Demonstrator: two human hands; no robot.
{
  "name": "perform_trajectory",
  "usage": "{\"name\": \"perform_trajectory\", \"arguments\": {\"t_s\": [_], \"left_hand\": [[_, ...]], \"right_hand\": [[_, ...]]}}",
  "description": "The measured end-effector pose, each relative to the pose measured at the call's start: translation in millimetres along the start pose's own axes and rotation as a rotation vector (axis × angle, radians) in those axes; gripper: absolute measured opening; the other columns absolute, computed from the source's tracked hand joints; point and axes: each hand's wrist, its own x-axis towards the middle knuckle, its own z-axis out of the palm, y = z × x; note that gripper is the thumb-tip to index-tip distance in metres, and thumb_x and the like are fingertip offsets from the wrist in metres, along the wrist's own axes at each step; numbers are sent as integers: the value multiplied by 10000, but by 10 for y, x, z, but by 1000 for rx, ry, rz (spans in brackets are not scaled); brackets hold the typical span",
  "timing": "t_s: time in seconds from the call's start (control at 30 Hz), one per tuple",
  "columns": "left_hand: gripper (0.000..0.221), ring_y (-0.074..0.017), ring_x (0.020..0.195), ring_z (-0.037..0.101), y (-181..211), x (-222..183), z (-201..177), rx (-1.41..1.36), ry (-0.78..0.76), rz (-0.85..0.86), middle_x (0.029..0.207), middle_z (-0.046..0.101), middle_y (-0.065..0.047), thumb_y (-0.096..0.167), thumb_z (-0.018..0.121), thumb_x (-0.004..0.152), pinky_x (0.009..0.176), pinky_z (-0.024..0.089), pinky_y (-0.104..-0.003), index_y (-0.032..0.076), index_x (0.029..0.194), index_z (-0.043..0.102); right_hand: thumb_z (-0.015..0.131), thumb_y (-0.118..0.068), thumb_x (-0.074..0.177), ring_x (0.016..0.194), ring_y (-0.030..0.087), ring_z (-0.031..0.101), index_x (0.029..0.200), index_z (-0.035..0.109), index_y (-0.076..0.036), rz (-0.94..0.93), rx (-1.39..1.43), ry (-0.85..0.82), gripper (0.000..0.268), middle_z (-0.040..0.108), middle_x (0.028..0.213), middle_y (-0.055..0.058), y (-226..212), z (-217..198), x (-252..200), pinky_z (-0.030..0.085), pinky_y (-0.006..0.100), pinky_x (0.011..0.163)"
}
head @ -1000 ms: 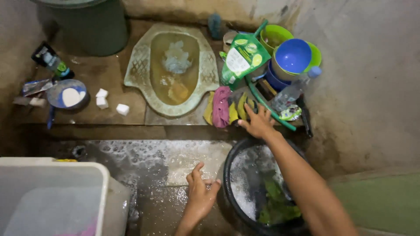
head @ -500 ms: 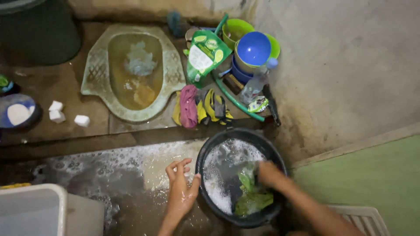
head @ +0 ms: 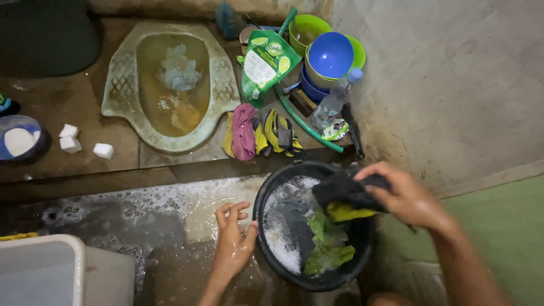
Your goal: Hand-washing small cleaning cloths in a basin with soapy water and rinsing them.
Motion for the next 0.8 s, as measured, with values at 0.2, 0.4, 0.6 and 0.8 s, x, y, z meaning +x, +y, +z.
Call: {"name": "perform_trajectory", "arguments": {"t_s": [0.2, 0.4, 0.6, 0.8], "left_hand": [[379, -193, 1103, 563, 101, -74, -67, 7, -11, 4, 1308, 312, -54, 176, 593, 850, 966, 520, -329, 153, 1225, 545], [371, -231, 1200, 564, 262, -243, -187, 71, -45, 29, 1314, 315, -61, 227, 574, 875, 1026, 486, -437, 137, 1230, 512], [598, -229, 1264, 427, 399, -206, -285, 320, -117, 242, 1357, 384, -80, 322, 707, 798, 1100, 350, -502, 110, 1304, 468], [1004, -346, 1421, 259, 753, -282, -356, 234, -189, 517, 1568, 226, -127, 568, 755, 675, 1101, 225, -606, 84, 1421, 288]], "right_hand": [[730, -364, 765, 787, 222, 675, 987, 664, -231, 209, -374, -211, 267, 727, 897, 49, 485, 1466, 541, 483, 356, 727], [432, -140, 1017, 1021, 267, 623, 1136, 612, -65, 420, -593, -525, 229, 179, 1526, 262, 290, 1906, 607, 594, 342, 866], [571, -93, 753, 890, 283, 685, 928, 685, -70, 273, -675, -539, 210, 690, 963, 143, -281, 1263, 713, 560, 370, 758], [661, -320, 786, 560, 171, 453, 1164, 614, -233, 121, -525, -471, 390, 570, 653, 27, -1690, 398, 185, 397, 317, 600]]}}
